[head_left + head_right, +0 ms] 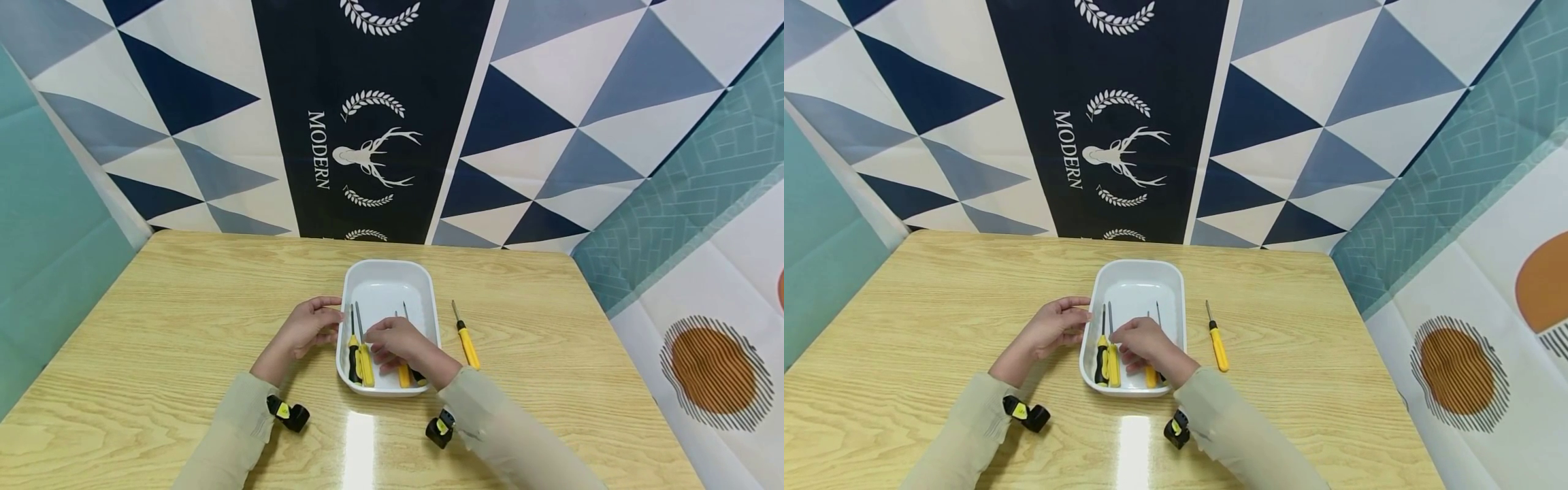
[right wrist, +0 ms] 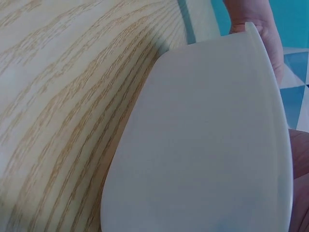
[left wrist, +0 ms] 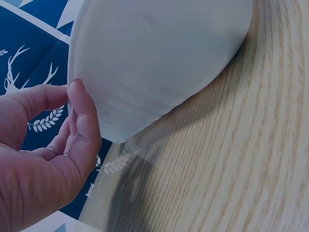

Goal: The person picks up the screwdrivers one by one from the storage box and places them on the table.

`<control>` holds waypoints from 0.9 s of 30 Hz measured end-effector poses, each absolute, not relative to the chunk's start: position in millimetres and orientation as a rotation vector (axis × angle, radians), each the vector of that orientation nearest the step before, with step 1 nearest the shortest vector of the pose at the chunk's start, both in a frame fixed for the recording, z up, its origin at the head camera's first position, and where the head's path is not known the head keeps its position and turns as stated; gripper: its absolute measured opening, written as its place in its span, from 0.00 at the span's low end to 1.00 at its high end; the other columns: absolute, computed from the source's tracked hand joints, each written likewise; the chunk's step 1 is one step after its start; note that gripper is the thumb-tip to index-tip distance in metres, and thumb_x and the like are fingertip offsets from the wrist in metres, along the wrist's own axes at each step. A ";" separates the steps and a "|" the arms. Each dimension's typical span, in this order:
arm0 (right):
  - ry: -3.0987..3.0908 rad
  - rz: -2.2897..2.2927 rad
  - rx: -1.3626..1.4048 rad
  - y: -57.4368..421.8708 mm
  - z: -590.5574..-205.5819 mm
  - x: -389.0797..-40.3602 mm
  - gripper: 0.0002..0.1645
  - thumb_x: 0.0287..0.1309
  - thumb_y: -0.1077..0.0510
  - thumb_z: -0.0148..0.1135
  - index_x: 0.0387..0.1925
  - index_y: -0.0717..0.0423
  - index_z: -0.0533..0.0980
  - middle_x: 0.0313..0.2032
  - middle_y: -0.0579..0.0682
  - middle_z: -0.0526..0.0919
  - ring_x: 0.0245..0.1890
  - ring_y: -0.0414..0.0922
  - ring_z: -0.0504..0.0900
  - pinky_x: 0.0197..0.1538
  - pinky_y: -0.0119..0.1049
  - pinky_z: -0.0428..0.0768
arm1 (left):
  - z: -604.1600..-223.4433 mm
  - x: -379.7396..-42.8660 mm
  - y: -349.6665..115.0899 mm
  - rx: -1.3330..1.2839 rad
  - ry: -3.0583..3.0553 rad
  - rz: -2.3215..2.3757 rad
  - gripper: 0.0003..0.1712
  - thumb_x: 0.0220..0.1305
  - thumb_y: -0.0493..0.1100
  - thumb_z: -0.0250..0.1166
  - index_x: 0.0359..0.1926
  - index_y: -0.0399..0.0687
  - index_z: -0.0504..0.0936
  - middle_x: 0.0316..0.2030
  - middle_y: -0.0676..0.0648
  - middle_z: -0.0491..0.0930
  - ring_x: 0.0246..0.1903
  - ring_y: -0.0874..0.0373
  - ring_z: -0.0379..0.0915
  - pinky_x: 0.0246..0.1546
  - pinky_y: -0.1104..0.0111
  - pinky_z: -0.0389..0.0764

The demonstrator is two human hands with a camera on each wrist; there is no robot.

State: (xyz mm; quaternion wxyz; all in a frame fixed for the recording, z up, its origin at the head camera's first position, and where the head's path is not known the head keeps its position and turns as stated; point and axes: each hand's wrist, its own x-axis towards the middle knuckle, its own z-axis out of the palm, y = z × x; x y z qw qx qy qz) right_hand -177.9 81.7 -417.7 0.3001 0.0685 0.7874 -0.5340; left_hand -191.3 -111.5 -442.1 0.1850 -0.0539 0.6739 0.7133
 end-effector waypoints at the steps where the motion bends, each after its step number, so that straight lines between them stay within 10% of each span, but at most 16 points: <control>1: 2.092 -1.414 0.184 81.1 -417.3 -177.8 0.17 0.57 0.55 0.60 0.44 0.62 0.75 0.30 0.54 0.78 0.22 0.43 0.77 0.24 0.34 0.81 | -441.9 -191.2 -111.3 -0.153 1.896 2.012 0.26 0.62 0.37 0.58 0.62 0.40 0.66 0.39 0.48 0.76 0.32 0.62 0.76 0.32 0.72 0.82; 27: 2.104 -1.354 0.166 76.7 -418.6 -174.4 0.18 0.56 0.54 0.61 0.45 0.61 0.74 0.33 0.54 0.77 0.27 0.44 0.77 0.25 0.34 0.82 | -443.0 -191.5 -111.6 -0.161 1.896 2.010 0.25 0.62 0.37 0.59 0.61 0.39 0.67 0.41 0.45 0.77 0.31 0.61 0.76 0.32 0.73 0.82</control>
